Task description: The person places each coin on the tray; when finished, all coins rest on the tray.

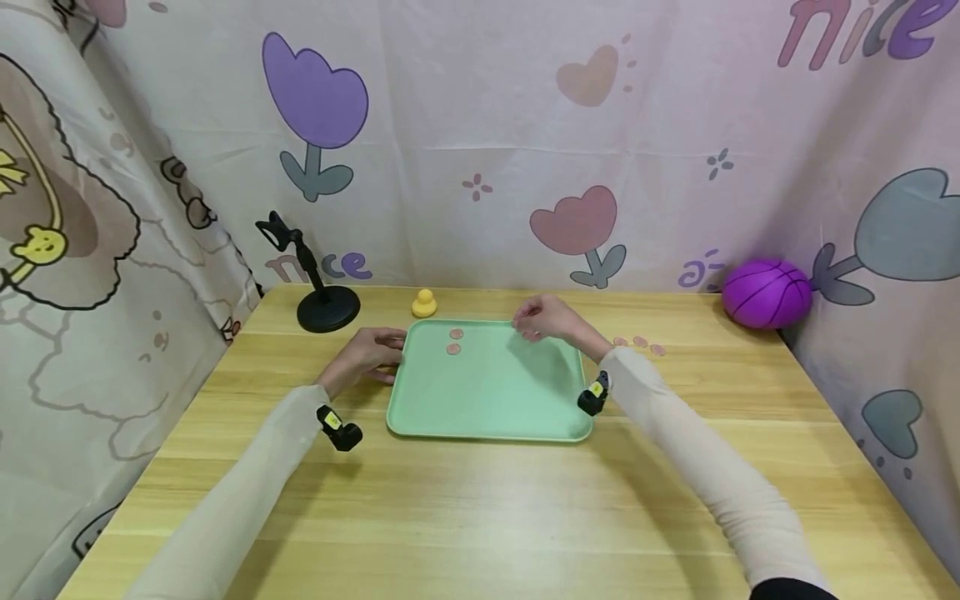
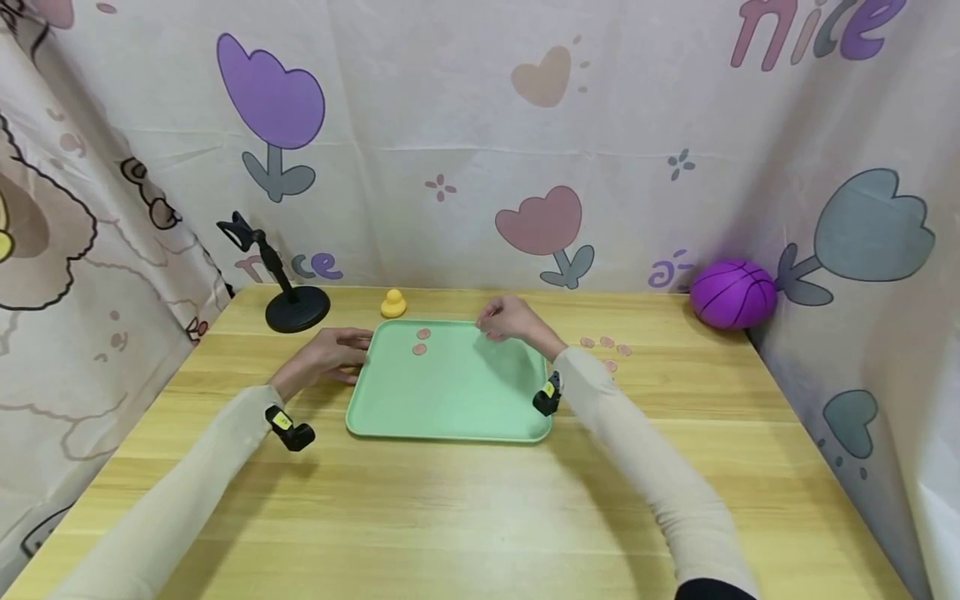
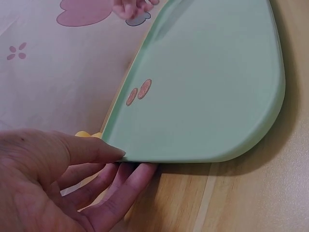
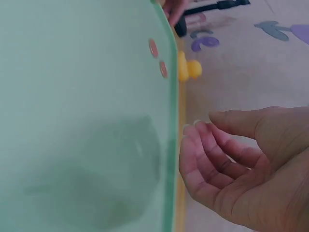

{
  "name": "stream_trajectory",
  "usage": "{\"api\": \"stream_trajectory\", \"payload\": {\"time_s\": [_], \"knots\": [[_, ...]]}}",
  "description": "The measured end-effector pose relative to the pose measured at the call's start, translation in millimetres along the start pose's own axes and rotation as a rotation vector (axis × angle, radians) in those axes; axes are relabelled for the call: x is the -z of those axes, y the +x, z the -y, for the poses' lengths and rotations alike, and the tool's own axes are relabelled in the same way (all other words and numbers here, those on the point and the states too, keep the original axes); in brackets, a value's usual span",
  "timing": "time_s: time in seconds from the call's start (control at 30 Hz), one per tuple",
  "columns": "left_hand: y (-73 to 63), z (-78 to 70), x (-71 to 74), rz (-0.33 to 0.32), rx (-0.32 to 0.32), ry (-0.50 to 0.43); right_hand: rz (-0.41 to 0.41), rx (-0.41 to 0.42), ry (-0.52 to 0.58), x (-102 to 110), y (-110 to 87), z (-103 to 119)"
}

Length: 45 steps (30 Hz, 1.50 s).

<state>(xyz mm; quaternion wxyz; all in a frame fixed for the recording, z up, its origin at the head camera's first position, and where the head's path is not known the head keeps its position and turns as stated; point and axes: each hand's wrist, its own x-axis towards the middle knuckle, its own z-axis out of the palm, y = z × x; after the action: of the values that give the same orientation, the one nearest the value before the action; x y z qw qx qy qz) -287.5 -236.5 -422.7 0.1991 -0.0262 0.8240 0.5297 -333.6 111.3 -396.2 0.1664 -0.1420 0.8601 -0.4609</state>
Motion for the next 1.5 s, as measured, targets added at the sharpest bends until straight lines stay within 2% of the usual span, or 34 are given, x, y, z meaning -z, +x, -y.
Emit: {"api": "stream_trajectory", "payload": {"time_s": [0.27,0.4,0.67,0.8,0.93,1.23,1.37,1.5], "knots": [[-1.0,1.2,-2.3,-0.011,0.000,0.007,-0.044,0.061,-0.079,39,-24.5,-33],[-1.4,-0.9,-2.2,-0.018,0.006,0.006,-0.095,0.079,-0.137,59,-35.9,-53],[-0.5,-6.6,-1.1,-0.011,-0.001,0.022,-0.214,0.018,-0.267,96,-55.6,-82],[0.6,-7.1,-1.6,-0.017,0.005,0.034,-0.241,0.003,-0.337,111,-63.4,-96],[0.4,-5.8,-2.4,-0.019,0.009,0.048,-0.224,-0.015,-0.354,124,-70.9,-109],[-0.4,-2.4,-1.2,-0.008,-0.004,0.048,-0.111,-0.076,-0.338,135,-81.5,-126],[-0.5,-2.2,-1.3,-0.004,-0.003,0.049,-0.115,-0.064,-0.367,134,-84.6,-133],[-0.8,-3.4,-1.9,0.001,0.002,0.045,-0.160,-0.032,-0.357,132,-84.7,-141]]}}
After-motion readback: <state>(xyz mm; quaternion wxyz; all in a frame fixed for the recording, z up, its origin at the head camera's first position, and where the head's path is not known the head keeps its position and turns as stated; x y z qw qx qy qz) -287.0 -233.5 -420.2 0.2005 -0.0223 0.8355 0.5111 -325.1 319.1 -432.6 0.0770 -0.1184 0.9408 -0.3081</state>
